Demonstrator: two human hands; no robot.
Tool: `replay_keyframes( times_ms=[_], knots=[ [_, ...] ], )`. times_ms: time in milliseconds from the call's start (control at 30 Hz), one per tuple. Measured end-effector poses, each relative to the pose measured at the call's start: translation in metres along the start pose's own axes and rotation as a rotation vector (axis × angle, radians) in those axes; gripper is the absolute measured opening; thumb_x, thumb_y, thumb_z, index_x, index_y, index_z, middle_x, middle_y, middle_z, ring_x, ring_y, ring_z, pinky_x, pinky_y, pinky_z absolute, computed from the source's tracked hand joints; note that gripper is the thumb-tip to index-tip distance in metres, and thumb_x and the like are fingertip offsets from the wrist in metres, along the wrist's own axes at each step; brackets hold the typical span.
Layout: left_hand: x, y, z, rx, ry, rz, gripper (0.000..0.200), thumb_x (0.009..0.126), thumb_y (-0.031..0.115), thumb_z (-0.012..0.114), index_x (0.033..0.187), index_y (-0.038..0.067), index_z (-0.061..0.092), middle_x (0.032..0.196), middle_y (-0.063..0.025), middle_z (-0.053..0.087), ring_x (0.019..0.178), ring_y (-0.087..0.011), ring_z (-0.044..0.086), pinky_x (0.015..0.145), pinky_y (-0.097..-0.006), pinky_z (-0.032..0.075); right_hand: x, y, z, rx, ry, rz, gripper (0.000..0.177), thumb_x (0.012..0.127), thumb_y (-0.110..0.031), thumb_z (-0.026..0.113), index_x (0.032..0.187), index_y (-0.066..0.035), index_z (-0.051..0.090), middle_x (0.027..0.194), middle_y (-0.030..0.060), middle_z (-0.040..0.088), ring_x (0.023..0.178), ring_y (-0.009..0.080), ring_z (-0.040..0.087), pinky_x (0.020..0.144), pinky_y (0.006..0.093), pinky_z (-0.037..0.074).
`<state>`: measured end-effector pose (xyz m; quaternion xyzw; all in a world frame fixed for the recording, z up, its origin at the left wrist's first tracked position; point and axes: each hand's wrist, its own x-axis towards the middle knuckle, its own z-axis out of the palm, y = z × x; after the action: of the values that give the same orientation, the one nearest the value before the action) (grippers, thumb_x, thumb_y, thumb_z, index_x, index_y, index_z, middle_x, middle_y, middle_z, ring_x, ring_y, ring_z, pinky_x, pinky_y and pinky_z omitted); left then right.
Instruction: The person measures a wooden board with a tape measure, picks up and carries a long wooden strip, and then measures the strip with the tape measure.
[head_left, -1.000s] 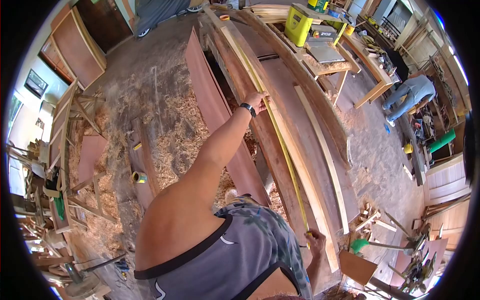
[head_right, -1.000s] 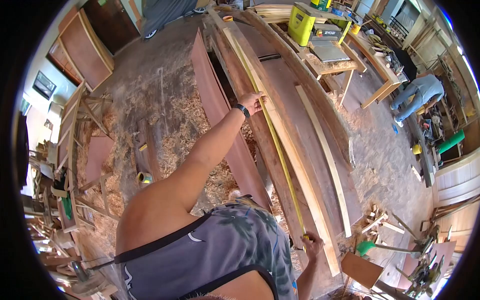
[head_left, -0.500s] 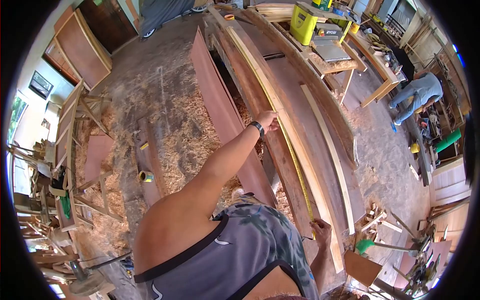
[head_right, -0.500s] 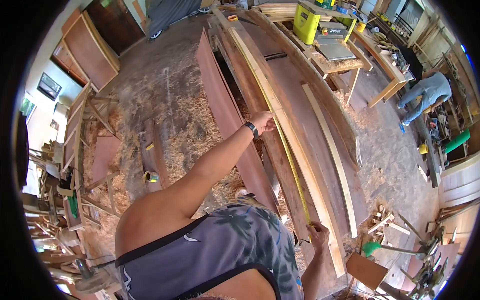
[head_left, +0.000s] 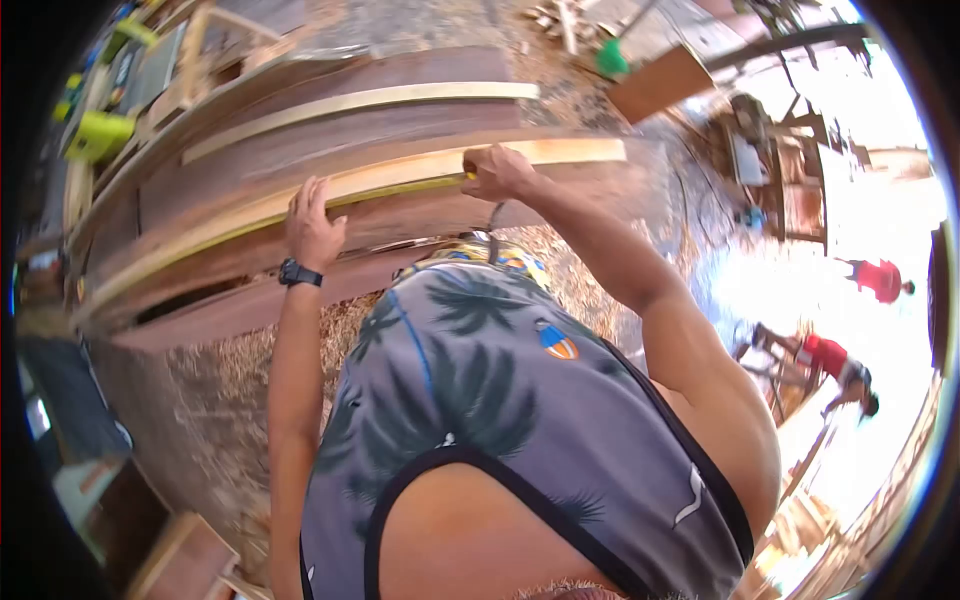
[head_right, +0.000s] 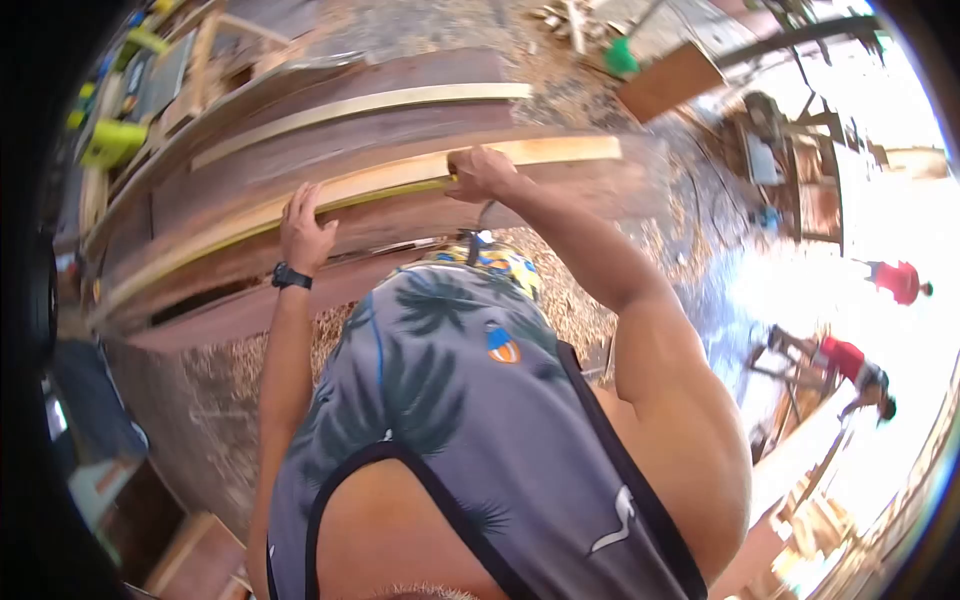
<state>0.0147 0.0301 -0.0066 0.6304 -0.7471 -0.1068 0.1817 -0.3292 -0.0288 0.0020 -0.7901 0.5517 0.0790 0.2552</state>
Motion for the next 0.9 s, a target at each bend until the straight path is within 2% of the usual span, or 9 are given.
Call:
replay_keyframes(
  times_ms=[100,167,200,300,333,467,700,733,900],
  knots=[
    [0.004,0.001,0.012,0.062,-0.113,0.03,0.072,0.07,0.016,0.075,0.136,0.012,0.048,0.141,-0.0133,0.045,0.124,-0.035,0.046,0.105,-0.0459,0.037,-0.012,0.028,-0.004,0.04,0.035,0.064,0.043,0.079,-0.048,0.067,0.099,-0.01,0.068,0.098,0.0158,0.07,0.093,0.0333,0.067,0.082,0.0452,0.054],
    [0.014,-0.003,0.018,0.092,-0.143,0.043,0.07,0.071,0.016,0.075,0.136,0.012,0.048,0.14,-0.0132,0.046,0.124,-0.0351,0.046,0.105,-0.0459,0.038,-0.021,0.062,-0.01,-0.003,0.072,0.092,0.037,0.077,-0.042,0.066,0.1,-0.012,0.069,0.099,0.014,0.07,0.09,0.034,0.066,0.08,0.0437,0.054],
    [0.016,-0.002,0.022,0.125,-0.17,0.039,0.068,0.072,0.017,0.074,0.136,0.012,0.049,0.139,-0.0132,0.047,0.123,-0.0351,0.046,0.104,-0.0458,0.038,-0.024,0.089,-0.01,-0.036,0.076,0.082,0.044,0.079,-0.049,0.066,0.105,-0.014,0.069,0.098,0.015,0.07,0.092,0.0326,0.067,0.082,0.0444,0.054],
    [0.024,-0.015,0.028,0.151,-0.216,-0.013,0.063,0.075,0.016,0.073,0.134,0.012,0.051,0.138,-0.0133,0.049,0.123,-0.0347,0.046,0.103,-0.046,0.038,-0.053,0.145,-0.038,0.053,0.133,0.235,0.036,0.078,-0.036,0.058,0.103,-0.014,0.072,0.098,0.0143,0.071,0.09,0.0316,0.068,0.082,0.0431,0.055],
    [0.025,-0.012,0.025,0.16,-0.197,-0.003,0.057,0.076,0.013,0.072,0.13,0.011,0.055,0.134,-0.0134,0.051,0.121,-0.034,0.048,0.102,-0.045,0.039,-0.055,0.176,-0.037,-0.03,0.112,0.306,0.035,0.078,-0.034,0.055,0.103,-0.015,0.072,0.099,0.0126,0.071,0.09,0.0308,0.068,0.082,0.0422,0.055],
    [0.026,-0.022,0.018,0.137,-0.194,-0.002,0.05,0.075,0.008,0.071,0.123,0.01,0.06,0.124,-0.0112,0.057,0.115,-0.0326,0.052,0.098,-0.0421,0.041,-0.093,0.252,-0.05,0.03,0.266,0.331,0.028,0.075,-0.035,0.06,0.093,-0.019,0.073,0.093,0.0076,0.072,0.085,0.0292,0.068,0.078,0.0399,0.054],
    [0.04,-0.01,0.014,0.13,-0.225,-0.04,0.046,0.07,0.002,0.07,0.115,0.011,0.061,0.114,-0.0105,0.061,0.108,-0.0332,0.057,0.092,-0.0422,0.044,-0.109,0.285,-0.048,0.119,0.394,0.256,0.025,0.073,-0.034,0.063,0.087,-0.015,0.073,0.087,0.0093,0.071,0.081,0.0314,0.066,0.073,0.0417,0.053],
    [0.04,-0.01,0.016,0.135,-0.221,-0.031,0.046,0.07,0.002,0.07,0.115,0.011,0.061,0.114,-0.0106,0.061,0.108,-0.0332,0.057,0.091,-0.0425,0.045,-0.107,0.291,-0.046,0.115,0.371,0.235,0.028,0.075,-0.035,0.065,0.09,-0.012,0.074,0.087,0.0106,0.071,0.082,0.0299,0.068,0.076,0.0387,0.054],
    [0.04,-0.009,0.012,0.161,-0.22,-0.018,0.046,0.07,0.002,0.069,0.115,0.011,0.061,0.114,-0.0108,0.061,0.107,-0.0334,0.057,0.091,-0.0427,0.045,-0.108,0.284,-0.045,0.154,0.341,0.246,0.028,0.075,-0.035,0.065,0.089,-0.012,0.074,0.085,0.0099,0.071,0.081,0.0289,0.068,0.075,0.0382,0.054]
  ],
)
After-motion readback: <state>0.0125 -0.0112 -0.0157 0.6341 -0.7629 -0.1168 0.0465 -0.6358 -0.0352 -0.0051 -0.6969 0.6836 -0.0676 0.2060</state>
